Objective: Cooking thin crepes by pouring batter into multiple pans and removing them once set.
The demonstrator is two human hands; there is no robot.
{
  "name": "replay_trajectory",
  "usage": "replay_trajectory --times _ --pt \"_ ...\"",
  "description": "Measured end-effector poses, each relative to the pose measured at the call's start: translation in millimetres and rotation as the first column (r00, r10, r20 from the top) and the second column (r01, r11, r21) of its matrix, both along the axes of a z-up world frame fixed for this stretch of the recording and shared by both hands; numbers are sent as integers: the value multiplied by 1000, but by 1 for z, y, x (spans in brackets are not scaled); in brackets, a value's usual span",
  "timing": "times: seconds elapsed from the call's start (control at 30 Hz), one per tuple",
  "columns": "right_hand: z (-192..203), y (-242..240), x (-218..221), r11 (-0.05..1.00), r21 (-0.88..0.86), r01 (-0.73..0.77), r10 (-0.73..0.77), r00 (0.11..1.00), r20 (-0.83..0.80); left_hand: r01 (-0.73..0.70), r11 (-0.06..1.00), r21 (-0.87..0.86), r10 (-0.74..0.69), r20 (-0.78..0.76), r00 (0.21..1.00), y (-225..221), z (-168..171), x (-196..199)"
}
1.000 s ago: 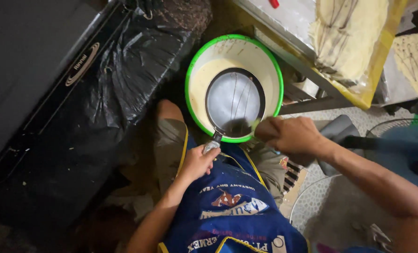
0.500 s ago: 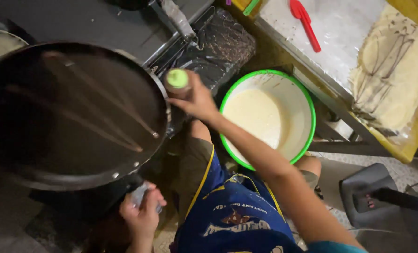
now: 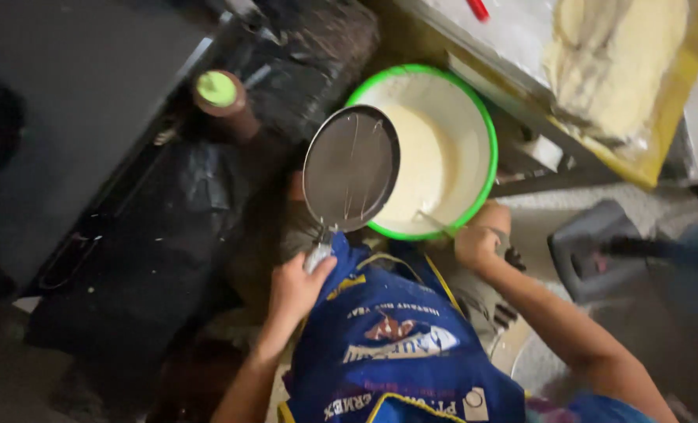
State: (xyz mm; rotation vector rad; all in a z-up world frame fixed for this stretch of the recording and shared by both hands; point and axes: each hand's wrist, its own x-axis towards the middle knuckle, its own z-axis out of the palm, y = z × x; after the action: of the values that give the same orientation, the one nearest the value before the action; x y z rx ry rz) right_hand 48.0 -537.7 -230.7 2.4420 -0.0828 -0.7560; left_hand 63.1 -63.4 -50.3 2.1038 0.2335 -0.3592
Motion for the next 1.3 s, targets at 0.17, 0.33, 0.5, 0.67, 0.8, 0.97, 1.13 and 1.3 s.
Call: replay_trajectory --times 0.17,0.33,0.5,0.67,0.8,0.97,1.13,1.3 --pt "45 -34 21 868 56 -493 327 652 684 254 953 163 -246 -69 967 -24 -62 45" --pt "173 -9 21 962 -48 -268 258 844 470 366 877 310 -380 -16 925 -29 -23 80" --pt "287 0 22 989 144 18 -68 934 351 373 739 562 -494 75 866 -34 -16 103" --pt "313 7 18 875 378 302 -402 889 221 424 854 302 -441 -11 897 -42 1 129" --pt "299 34 12 905 396 156 -327 851 412 205 958 -201 -253 -256 933 -59 -38 132" --pt "286 68 17 930 298 -216 -73 686 724 -17 894 -448 -150 -334 931 -68 -27 134" --pt "276 67 36 940 154 -304 49 568 822 -71 899 -432 -72 -306 949 -61 -6 146" --pt "277 67 50 932 136 -337 49 488 872 -169 850 -500 -128 -505 854 -57 -3 124"
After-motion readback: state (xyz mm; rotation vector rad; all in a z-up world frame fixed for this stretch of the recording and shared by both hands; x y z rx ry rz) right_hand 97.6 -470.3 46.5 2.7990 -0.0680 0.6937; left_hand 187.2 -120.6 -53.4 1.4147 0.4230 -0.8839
